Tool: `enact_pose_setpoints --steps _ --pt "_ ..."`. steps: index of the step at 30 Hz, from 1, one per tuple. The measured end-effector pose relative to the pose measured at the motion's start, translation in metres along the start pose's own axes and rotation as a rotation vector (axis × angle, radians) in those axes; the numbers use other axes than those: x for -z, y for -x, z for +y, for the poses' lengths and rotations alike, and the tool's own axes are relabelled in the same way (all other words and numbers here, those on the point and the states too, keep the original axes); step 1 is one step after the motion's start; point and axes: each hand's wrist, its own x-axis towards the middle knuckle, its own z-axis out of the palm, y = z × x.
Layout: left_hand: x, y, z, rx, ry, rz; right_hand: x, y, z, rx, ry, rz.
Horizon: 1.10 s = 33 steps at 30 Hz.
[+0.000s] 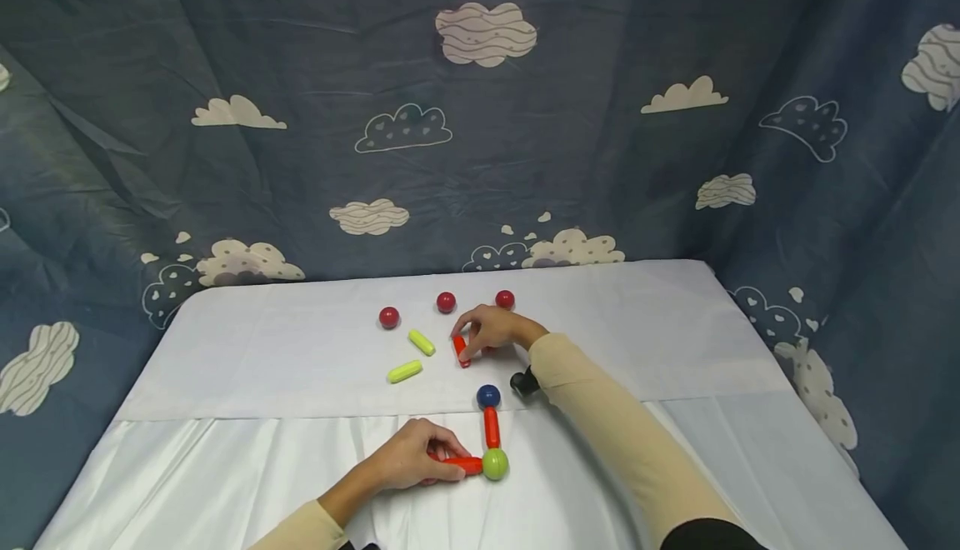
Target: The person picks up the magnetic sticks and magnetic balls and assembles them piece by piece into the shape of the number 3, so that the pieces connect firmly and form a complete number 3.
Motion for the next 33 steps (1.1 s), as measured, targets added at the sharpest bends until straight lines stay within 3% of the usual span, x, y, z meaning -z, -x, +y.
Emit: enact_pose_setpoints --steps 8,20,24,33 --pt "-0.005 0.000 0.000 -0.015 0.020 -0.002 -0.004 0.006 0.004 -0.010 -0.001 0.011" --pt "-0.001 0.001 -0.002 -0.013 -0.027 0.009 0.000 0.014 0.014 -0.045 -0.290 0.047" --pt "0.000 0.001 -0.001 -0.019 -0.025 0.010 -0.004 0.021 0.018 -0.039 -0.407 0.082" --pt "-0.001 0.000 -0.002 -0.028 -0.026 0.020 -0.017 0.033 0.020 -0.013 -0.545 0.189"
